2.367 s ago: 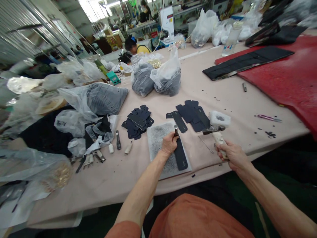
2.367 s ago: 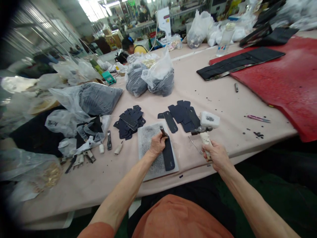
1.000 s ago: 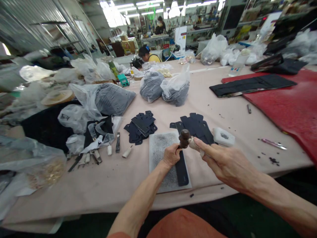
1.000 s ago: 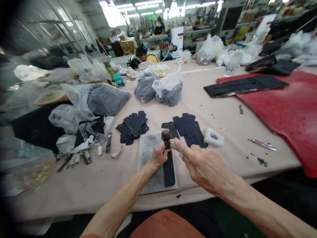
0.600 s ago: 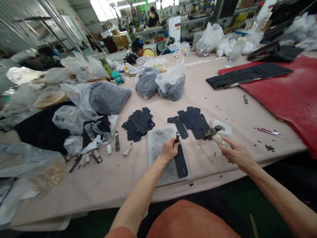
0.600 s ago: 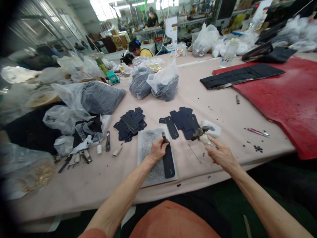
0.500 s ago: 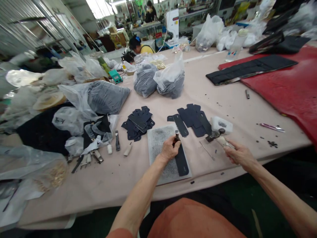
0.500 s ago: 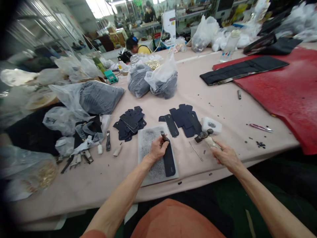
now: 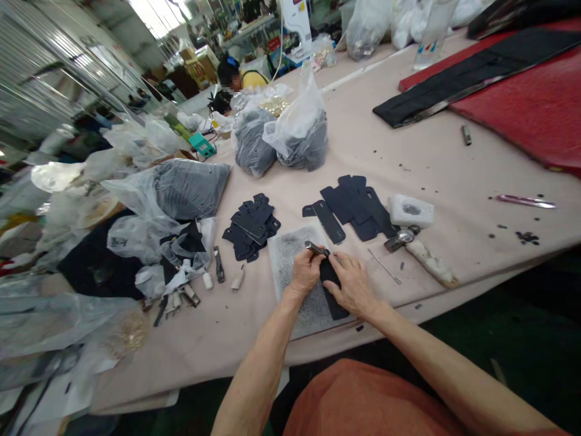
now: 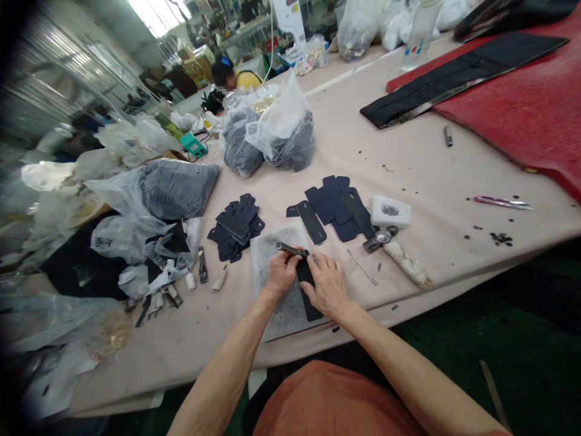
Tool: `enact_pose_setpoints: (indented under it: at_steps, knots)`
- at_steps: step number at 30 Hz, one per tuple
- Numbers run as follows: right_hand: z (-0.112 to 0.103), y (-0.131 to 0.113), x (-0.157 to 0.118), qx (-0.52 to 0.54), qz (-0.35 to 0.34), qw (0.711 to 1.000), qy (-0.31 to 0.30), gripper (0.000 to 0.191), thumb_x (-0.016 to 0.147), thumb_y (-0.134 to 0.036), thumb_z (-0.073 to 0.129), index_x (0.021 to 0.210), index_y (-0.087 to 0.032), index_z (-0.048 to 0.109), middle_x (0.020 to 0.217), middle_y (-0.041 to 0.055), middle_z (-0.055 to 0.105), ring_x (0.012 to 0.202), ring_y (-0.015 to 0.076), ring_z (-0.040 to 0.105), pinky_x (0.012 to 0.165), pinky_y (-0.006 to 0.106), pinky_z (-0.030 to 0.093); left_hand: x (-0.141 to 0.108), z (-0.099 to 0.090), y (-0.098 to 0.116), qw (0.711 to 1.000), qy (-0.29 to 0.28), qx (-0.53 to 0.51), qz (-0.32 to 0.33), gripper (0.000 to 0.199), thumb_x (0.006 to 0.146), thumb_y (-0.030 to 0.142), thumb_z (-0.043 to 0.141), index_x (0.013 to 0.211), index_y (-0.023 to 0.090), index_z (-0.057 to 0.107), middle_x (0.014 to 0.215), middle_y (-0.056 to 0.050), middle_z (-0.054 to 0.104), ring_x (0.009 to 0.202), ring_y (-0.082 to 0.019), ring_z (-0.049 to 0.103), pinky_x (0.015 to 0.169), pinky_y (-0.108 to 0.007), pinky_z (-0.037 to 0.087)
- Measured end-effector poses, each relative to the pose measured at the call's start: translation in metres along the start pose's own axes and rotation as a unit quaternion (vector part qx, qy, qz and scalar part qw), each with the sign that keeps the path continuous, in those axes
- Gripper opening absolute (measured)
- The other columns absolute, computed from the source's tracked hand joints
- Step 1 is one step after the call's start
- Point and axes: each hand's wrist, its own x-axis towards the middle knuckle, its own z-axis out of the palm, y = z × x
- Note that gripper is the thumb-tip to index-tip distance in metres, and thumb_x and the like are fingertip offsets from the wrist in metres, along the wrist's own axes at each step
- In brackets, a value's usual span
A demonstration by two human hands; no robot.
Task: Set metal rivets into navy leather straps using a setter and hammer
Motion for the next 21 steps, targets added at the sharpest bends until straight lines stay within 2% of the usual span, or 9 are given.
enact_pose_setpoints:
  at_steps: [3,5,7,9,11,17,21]
  knots:
    - [0.027,-0.008,-0.005,-0.001,0.019,1.000,0.015,0.065,0.089,-0.042,0.055,0.144,-0.010,0.042,0.142,0.0202,0.049,0.129,0.0346,0.041,0.109,0.053,0.026,-0.001,0.004,-0.005,0.999,0.026,-0.022,-0.025,0.016,0.083,0.019,0.061,0.095,0.020,0.071,0.094,-0.006,0.075,0.090,-0.020,0.070,0.088,-0.035,0.056]
    - [0.034,-0.004,-0.008,0.008,0.017,1.000,0.021,0.065,0.089,-0.042,0.055,0.145,-0.011,0.041,0.143,0.0190,0.049,0.132,0.0335,0.040,0.111,0.053,0.023,0.001,0.008,-0.012,0.990,0.079,-0.081,-0.081,0.015,0.084,0.025,0.061,0.094,0.019,0.070,0.090,-0.006,0.075,0.086,-0.021,0.071,0.083,-0.036,0.058]
    - [0.035,0.002,-0.009,0.020,0.014,0.999,0.029,0.064,0.089,-0.043,0.055,0.144,-0.012,0.041,0.142,0.0186,0.050,0.132,0.0327,0.040,0.111,0.053,0.022,0.003,0.011,-0.019,0.964,0.150,-0.170,-0.143,0.020,0.085,0.032,0.060,0.097,0.017,0.067,0.086,-0.006,0.073,0.080,-0.021,0.072,0.076,-0.037,0.061]
    - [0.035,0.005,-0.010,0.035,0.012,0.998,0.040,0.065,0.088,-0.045,0.055,0.142,-0.010,0.042,0.140,0.0193,0.052,0.131,0.0324,0.042,0.112,0.053,0.022,0.003,0.012,-0.022,0.937,0.195,-0.233,-0.172,0.027,0.084,0.038,0.062,0.098,0.015,0.064,0.085,-0.005,0.072,0.078,-0.021,0.072,0.071,-0.037,0.062]
    - [0.035,0.005,-0.011,0.047,0.014,0.998,0.048,0.065,0.088,-0.046,0.055,0.140,-0.009,0.043,0.138,0.0204,0.052,0.131,0.0326,0.042,0.112,0.053,0.022,0.001,0.009,-0.022,0.933,0.198,-0.246,-0.171,0.031,0.081,0.040,0.066,0.099,0.014,0.064,0.085,-0.005,0.072,0.079,-0.021,0.072,0.071,-0.036,0.062]
    - [0.038,0.001,-0.008,0.028,0.022,0.998,0.046,0.067,0.088,-0.046,0.055,0.141,-0.007,0.040,0.137,0.0222,0.053,0.131,0.0339,0.042,0.111,0.055,0.023,-0.010,0.005,-0.024,0.953,0.159,-0.201,-0.162,0.030,0.084,0.040,0.064,0.101,0.015,0.066,0.090,-0.007,0.073,0.082,-0.021,0.072,0.077,-0.037,0.062]
    - [0.019,0.006,-0.002,0.028,0.018,0.999,0.024,0.058,0.089,-0.043,0.054,0.138,-0.013,0.048,0.133,0.0192,0.055,0.121,0.0338,0.049,0.102,0.052,0.036,-0.014,0.008,-0.018,0.965,0.161,-0.140,-0.153,0.021,0.087,0.032,0.059,0.098,0.016,0.066,0.090,-0.008,0.073,0.083,-0.022,0.070,0.080,-0.037,0.059]
